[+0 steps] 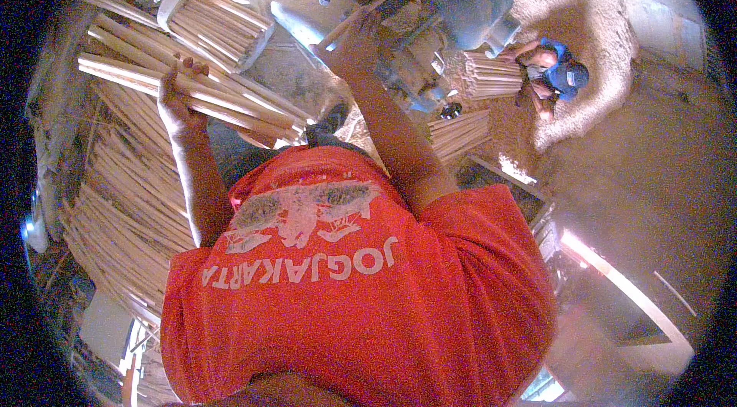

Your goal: The person repeatedly feeds thin wooden rods through a powered shaping machine, holding each rod with both hands and guiding it through the cutter. Finished rods are placed into a growing pile on the floor. The process is continuous and repetitive throughout the clip.

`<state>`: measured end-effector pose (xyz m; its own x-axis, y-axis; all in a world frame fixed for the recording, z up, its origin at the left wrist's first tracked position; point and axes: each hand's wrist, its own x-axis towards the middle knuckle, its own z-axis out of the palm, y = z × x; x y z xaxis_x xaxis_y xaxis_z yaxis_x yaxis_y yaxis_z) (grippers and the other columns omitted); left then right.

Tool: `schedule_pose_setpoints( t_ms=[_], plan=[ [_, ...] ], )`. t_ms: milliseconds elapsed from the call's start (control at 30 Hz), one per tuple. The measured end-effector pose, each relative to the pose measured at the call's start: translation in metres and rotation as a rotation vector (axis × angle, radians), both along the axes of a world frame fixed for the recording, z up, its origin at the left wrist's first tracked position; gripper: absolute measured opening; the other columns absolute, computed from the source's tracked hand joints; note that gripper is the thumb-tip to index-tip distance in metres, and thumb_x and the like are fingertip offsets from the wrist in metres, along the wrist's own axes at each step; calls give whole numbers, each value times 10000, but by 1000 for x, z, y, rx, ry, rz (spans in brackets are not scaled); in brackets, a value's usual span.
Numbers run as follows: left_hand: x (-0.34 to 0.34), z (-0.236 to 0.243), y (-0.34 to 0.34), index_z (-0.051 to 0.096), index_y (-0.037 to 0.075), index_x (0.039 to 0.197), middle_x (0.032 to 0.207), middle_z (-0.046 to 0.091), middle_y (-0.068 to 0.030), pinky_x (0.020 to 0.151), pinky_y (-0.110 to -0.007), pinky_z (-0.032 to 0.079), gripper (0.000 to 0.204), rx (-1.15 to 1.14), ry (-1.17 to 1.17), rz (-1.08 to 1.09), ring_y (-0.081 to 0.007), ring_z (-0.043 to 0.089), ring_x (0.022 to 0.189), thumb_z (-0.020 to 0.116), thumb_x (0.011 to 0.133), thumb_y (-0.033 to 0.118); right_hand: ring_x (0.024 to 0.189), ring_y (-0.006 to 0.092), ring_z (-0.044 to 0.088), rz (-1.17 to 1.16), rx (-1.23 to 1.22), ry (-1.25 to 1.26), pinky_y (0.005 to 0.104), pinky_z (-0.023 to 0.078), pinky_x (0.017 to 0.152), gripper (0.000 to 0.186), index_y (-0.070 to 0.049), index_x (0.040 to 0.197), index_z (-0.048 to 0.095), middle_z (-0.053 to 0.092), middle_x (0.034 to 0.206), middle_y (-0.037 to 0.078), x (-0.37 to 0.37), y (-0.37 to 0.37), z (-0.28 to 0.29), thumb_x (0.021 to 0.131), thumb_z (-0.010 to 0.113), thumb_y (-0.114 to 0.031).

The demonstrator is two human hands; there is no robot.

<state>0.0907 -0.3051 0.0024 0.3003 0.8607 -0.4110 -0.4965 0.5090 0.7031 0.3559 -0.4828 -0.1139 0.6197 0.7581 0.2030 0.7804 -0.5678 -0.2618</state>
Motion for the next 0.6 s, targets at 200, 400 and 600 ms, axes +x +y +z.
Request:
schedule_pose_setpoints(
  t_ms=[200,400,600],
  plan=[
    [4,-3,2,469,-5,1278,1025,569,-153,898,-429,500,450,-20,-6,-31,-297,596,956,629,915,207,1378,604,275,-13,0,7,543,245,1183,1345,233,1428,176,297,1419,484,7,1,-3,671,751,-718],
    [7,-5,3,465,-10,1301,1020,581,-143,891,-433,501,470,-6,-41,-52,-292,601,962,631,920,209,1367,613,287,3,-1,66,548,271,1172,1359,230,1425,147,319,1402,485,20,-1,-8,667,749,-724],
    [9,-3,1,472,-20,1300,1011,578,-135,876,-440,512,495,-2,3,-42,-275,600,946,656,904,213,1387,601,264,-1,-63,53,541,272,1174,1360,212,1442,134,294,1427,474,25,0,-2,664,761,-712]
  ],
)
